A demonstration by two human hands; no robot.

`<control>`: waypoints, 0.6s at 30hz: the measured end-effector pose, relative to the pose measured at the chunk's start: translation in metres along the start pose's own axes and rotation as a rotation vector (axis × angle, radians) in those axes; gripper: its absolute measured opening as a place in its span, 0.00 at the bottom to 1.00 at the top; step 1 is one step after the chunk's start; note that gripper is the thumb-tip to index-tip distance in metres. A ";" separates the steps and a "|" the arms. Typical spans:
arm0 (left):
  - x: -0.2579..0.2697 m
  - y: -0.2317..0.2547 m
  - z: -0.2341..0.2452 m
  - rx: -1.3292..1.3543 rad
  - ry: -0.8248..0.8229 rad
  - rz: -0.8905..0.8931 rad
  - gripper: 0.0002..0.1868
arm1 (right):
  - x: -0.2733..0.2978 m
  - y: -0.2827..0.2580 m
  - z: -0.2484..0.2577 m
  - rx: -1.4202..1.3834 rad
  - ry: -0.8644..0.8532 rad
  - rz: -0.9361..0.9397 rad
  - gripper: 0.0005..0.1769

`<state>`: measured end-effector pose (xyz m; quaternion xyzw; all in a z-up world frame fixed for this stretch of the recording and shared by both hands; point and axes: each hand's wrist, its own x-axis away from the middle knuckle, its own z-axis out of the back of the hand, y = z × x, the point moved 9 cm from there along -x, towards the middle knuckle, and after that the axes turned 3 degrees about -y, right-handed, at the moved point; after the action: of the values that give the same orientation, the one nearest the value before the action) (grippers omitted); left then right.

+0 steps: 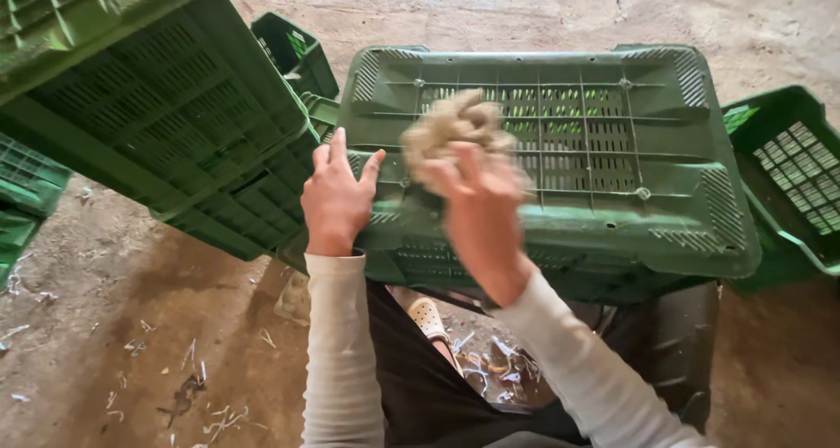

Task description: The person wipes the surfaces of green plastic crates with a cloth. They rotate and flip each crate to clean multiple sides, then place the cleaned crate onto a stack.

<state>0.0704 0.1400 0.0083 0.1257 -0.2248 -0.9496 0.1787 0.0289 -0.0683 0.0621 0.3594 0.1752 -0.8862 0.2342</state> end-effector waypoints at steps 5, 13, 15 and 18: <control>0.004 0.001 0.012 0.051 0.078 0.000 0.31 | -0.014 -0.019 0.002 -0.123 -0.006 0.158 0.11; 0.007 0.000 0.014 0.111 0.138 -0.025 0.27 | 0.005 0.125 0.075 -0.184 -0.117 0.077 0.19; 0.008 0.001 0.019 0.115 0.176 -0.049 0.27 | 0.021 0.157 0.102 -0.040 -0.139 -0.026 0.20; 0.006 0.005 0.018 0.120 0.177 -0.064 0.26 | 0.035 0.184 0.124 0.067 -0.050 -0.152 0.16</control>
<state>0.0612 0.1401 0.0254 0.2265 -0.2606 -0.9248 0.1596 0.0376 -0.2905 0.0952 0.3305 0.1665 -0.9154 0.1582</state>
